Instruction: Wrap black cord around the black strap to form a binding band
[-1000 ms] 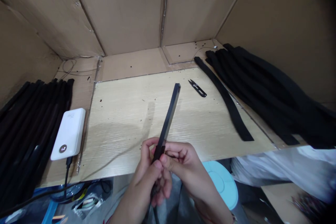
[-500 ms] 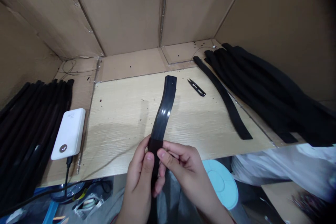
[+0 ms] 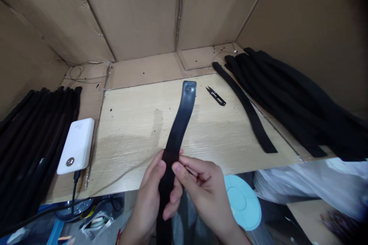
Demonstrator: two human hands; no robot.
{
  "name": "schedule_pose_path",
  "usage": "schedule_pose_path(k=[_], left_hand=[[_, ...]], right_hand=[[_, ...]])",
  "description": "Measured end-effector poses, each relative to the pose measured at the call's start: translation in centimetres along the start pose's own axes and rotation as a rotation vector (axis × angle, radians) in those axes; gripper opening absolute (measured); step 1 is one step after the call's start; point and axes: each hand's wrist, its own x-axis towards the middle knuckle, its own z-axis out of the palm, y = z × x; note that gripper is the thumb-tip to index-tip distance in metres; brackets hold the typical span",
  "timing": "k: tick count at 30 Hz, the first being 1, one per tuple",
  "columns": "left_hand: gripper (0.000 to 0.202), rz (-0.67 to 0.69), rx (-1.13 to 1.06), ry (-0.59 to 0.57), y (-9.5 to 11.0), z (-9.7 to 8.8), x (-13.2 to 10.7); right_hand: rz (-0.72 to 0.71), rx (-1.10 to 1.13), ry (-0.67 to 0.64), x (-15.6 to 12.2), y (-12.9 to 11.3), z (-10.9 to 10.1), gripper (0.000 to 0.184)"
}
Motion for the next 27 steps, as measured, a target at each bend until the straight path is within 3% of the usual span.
schedule_pose_path(k=[6, 11, 16, 22, 27], left_hand=[[0.072, -0.008, 0.082, -0.015, -0.3, -0.1, 0.0], [0.061, 0.051, 0.194, 0.053, 0.2, 0.0, -0.2], [0.045, 0.087, 0.325, 0.102, 0.3, 0.3, 0.0], [0.036, 0.162, 0.251, 0.227, 0.5, 1.4, -0.1], [0.040, 0.189, 0.160, 0.112, 0.5, 1.0, 0.2]], right_hand=[[-0.073, -0.106, -0.001, 0.1, -0.2, 0.1, 0.032], [-0.028, -0.090, 0.030, 0.0, 0.1, 0.0, 0.036], [-0.039, -0.192, 0.158, 0.2, 0.3, -0.2, 0.031], [0.006, -0.056, 0.040, 0.0, -0.1, -0.4, 0.022], [0.016, 0.100, -0.018, 0.1, -0.2, -0.7, 0.023]])
